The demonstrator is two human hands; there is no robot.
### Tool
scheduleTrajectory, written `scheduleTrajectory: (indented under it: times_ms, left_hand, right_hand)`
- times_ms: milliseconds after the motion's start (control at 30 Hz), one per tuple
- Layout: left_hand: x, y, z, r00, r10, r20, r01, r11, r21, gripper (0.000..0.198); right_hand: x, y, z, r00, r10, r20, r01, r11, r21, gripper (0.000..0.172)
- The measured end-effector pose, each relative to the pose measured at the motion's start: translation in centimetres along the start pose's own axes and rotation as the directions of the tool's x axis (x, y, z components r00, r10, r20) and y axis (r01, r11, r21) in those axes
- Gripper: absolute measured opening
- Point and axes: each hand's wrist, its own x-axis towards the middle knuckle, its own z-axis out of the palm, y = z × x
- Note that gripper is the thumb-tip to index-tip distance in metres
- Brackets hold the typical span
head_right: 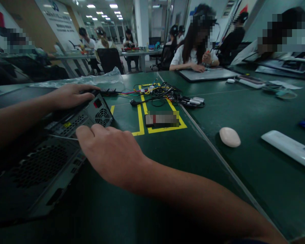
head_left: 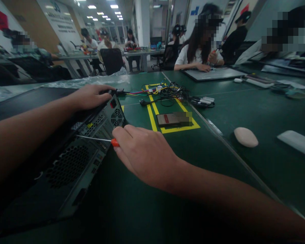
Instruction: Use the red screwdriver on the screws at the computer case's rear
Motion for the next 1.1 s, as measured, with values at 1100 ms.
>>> scheduleTrajectory:
  times_ms: [1100]
  left_hand:
    - [0.01, 0.05, -0.05, 1.000, 0.001, 0.003, -0.001, 1.000, -0.019, 0.087]
  right_hand:
    - [0.00, 0.07, 0.42, 1.000, 0.023, 0.016, -0.023, 1.000, 0.000, 0.034]
